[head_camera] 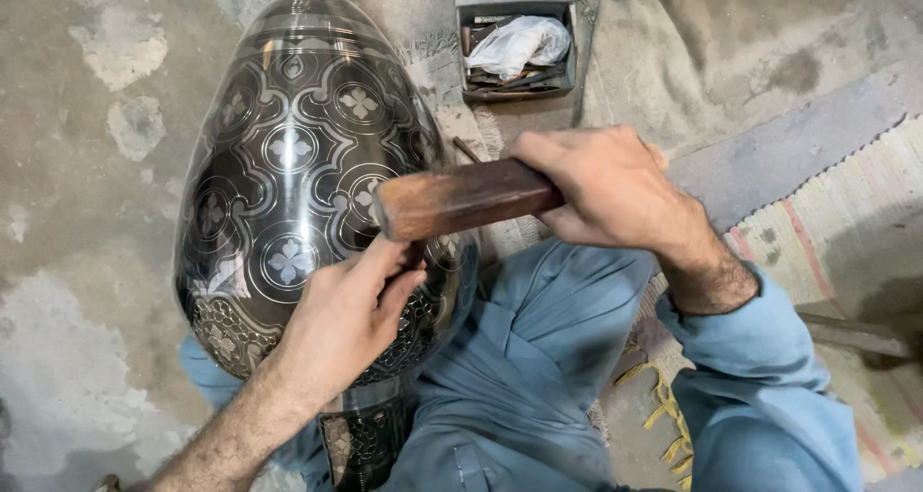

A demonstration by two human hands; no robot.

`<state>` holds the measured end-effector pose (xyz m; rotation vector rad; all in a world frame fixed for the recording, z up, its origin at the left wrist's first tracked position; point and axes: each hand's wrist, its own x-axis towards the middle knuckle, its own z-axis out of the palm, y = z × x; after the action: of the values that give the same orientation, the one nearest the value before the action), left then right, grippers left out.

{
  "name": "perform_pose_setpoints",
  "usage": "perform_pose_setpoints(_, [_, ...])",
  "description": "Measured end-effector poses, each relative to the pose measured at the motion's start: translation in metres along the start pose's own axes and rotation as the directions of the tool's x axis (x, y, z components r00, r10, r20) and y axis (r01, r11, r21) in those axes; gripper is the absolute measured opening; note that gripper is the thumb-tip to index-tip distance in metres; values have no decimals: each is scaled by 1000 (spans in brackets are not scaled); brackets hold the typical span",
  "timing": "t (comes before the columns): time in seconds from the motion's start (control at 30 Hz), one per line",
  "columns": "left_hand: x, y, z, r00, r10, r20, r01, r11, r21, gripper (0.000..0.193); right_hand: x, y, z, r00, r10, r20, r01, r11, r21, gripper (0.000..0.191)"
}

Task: The person sits on the floor and uses a chisel and wooden mallet to engrave floral patterns into a large metal vase. They repeatedly tap the chisel along the surface to create decorative lines and shapes.

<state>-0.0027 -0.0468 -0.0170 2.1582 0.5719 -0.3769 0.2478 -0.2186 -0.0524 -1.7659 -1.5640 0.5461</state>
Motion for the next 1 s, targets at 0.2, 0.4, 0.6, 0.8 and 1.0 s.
perform_pose_setpoints(0.2, [17,11,-16,982,169,81,-173,984,48,32,-24,11,17,989,118,-83,-113,991,70,41])
perform_pose_setpoints(0.4, [30,26,-27,965,170,200,-195,974,113,31,-51,18,40,962,236,-136,-214,963,162,33])
perform_pose_setpoints(0.6, [40,30,-34,940,111,322,-161,978,135,31,-64,16,64,917,381,-121,-328,890,316,32])
perform_pose_setpoints(0.8, [58,33,-35,911,128,392,-226,950,214,37,-66,-9,104,778,621,94,-619,735,277,35])
perform_pose_setpoints(1.0, [78,36,-35,785,46,618,-272,922,277,42,-71,-21,126,738,671,-76,-606,707,365,39])
